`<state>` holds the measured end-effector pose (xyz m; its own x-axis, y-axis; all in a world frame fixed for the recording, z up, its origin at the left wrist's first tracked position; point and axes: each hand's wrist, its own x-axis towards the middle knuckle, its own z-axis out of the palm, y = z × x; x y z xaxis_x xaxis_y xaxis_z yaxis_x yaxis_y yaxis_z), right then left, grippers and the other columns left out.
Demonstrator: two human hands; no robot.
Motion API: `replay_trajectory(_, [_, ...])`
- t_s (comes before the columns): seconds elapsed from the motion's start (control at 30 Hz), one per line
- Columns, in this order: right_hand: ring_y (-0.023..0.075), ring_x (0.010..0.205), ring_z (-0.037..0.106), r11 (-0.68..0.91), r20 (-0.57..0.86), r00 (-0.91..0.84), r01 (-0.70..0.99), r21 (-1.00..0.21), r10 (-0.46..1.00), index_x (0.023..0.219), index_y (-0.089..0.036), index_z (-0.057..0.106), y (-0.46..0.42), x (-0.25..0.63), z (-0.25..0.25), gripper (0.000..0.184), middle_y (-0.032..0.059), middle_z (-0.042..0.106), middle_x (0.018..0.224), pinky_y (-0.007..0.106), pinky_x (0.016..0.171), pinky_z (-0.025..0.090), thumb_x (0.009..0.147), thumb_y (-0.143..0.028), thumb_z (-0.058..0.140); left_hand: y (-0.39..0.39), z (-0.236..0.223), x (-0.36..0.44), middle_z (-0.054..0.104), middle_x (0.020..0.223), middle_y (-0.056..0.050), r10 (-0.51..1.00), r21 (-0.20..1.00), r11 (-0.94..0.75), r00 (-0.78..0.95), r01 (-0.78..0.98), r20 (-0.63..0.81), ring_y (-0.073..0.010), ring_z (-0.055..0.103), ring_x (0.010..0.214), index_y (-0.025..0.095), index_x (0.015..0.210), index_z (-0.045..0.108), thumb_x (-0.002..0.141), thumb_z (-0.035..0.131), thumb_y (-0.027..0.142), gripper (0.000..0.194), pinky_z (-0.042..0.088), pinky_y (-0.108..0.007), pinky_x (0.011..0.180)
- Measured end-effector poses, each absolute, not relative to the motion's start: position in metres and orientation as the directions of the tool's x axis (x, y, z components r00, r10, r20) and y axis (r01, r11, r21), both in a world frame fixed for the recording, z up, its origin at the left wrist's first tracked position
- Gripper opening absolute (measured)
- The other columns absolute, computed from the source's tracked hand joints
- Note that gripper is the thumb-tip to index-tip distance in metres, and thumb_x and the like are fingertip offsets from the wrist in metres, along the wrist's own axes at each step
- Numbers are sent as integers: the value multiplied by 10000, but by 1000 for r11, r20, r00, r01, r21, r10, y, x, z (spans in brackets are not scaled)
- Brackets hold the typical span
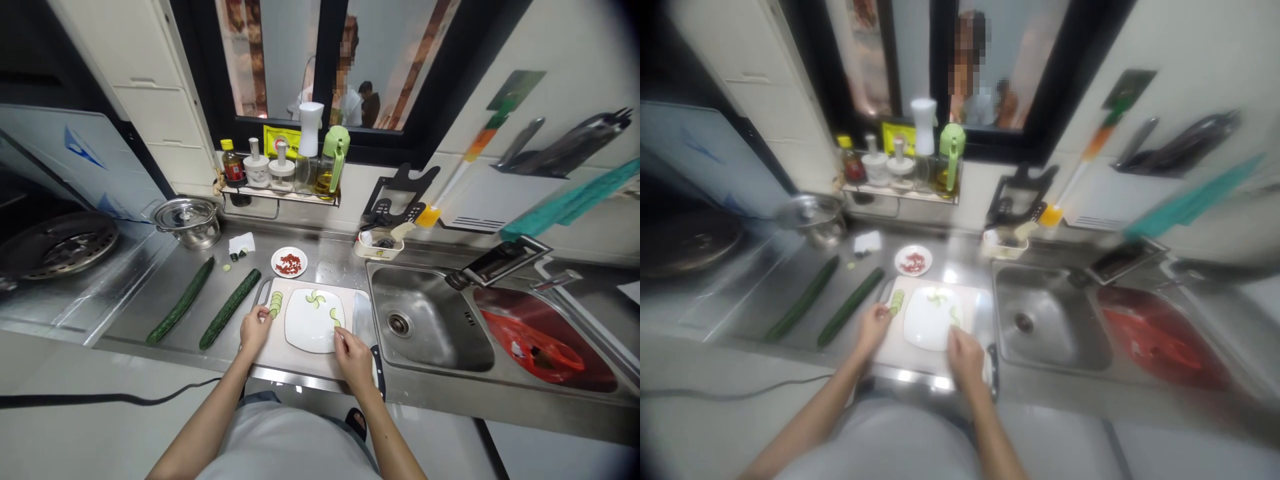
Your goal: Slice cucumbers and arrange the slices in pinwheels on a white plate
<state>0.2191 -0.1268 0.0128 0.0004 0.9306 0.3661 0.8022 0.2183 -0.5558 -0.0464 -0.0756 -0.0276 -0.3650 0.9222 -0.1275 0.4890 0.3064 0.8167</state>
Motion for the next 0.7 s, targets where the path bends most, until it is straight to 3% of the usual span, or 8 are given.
replay_trajectory(0.13, [174,677,651,152,281,48,748,-646,958,1078,-161,691,-120,208,25,368,76,722,786,266,659,494,900,-359,438,-74,-8,-40,671,736,-29,915,950,276,-344,148,-212,-159,630,712,153,802,616,650,691,354,263,471,-250,671])
replay_trajectory(0.23, [147,622,608,126,195,36,646,-753,980,1105,-144,658,-106,194,43,366,40,683,735,247,620,475,872,-366,484,-75,20,-32,680,754,-36,944,974,225,-253,21,-212,-155,627,719,151,818,641,622,728,396,326,481,-268,708])
replay_trajectory(0.47, [160,831,612,229,201,-112,378,-897,973,991,-195,666,-78,155,89,254,61,681,949,263,698,481,838,-371,564,-84,92,-11,662,773,-29,993,997,36,-111,63,-29,-142,581,717,160,782,664,648,734,353,245,461,-256,694])
replay_trajectory(0.7, [153,804,597,250,211,-160,295,-922,964,812,-190,639,-76,147,96,184,40,663,849,255,680,465,845,-346,545,-90,111,-7,656,769,-23,994,994,-25,-101,109,36,-137,577,722,167,855,643,653,742,313,268,437,-245,695])
